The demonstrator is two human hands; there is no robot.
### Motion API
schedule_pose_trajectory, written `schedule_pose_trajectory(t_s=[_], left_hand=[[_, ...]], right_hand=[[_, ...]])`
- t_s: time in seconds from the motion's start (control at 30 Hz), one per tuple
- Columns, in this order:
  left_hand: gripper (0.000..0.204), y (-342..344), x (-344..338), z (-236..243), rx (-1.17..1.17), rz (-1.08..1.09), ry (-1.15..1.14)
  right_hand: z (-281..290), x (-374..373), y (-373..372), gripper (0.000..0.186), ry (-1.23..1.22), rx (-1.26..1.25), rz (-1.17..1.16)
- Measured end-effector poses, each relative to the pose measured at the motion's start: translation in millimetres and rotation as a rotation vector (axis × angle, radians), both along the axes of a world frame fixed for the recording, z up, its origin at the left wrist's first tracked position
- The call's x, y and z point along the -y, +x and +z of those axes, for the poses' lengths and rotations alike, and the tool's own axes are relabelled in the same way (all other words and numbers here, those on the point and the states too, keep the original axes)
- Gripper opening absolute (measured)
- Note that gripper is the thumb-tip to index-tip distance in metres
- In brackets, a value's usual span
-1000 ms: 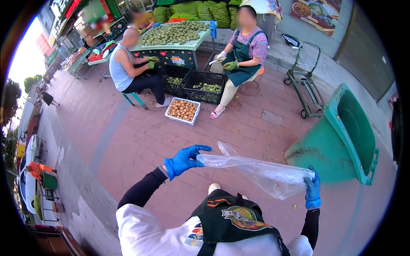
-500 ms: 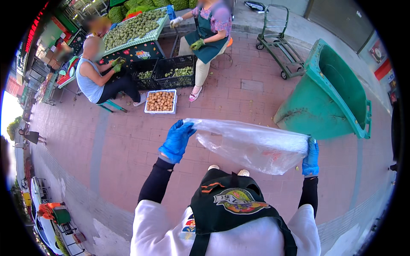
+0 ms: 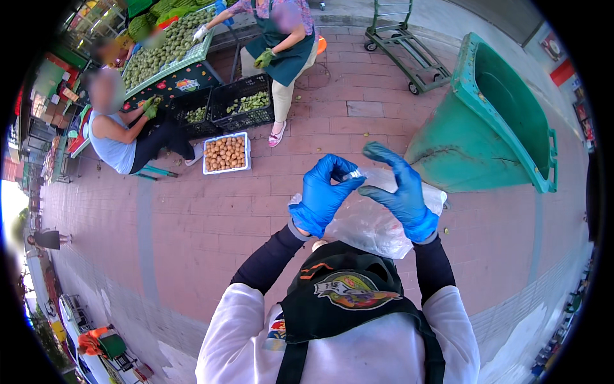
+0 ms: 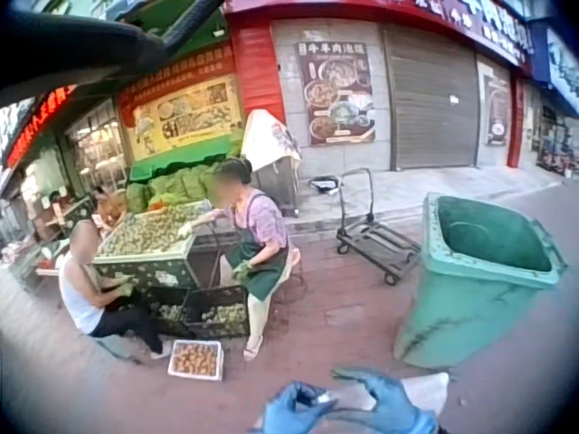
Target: The person inspects a crate of brown round fruits, picking one up to examine it before placing it back. They then retrieve a plastic bag from a cardboard box, open it, and walk through the market area while holding the bag. The person moves a green trash bin and continues to hold the open bag while navigating the crowded sidewalk.
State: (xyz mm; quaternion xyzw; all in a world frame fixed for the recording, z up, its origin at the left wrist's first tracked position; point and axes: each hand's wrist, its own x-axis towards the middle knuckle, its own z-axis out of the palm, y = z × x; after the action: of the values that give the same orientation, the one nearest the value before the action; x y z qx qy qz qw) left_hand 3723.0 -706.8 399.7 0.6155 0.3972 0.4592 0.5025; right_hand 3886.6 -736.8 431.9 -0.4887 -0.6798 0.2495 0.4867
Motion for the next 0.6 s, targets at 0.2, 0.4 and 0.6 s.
schedule_pose_trajectory(t_s=[0.2,0.4,0.6], left_hand=[[0.02,69,-67,-5,-0.078,0.016,-0.089],[0.019,146,-164,-1,0.272,0.023,-0.325],[0.02,178,-256,3,0.184,0.155,-0.262]], right_hand=[[-22,-86,57,0.025,-0.045,-0.24,0.155],[-26,-194,128,0.022,0.018,-0.457,0.259],[-14,-306,167,0.023,-0.302,-0.519,0.427]])
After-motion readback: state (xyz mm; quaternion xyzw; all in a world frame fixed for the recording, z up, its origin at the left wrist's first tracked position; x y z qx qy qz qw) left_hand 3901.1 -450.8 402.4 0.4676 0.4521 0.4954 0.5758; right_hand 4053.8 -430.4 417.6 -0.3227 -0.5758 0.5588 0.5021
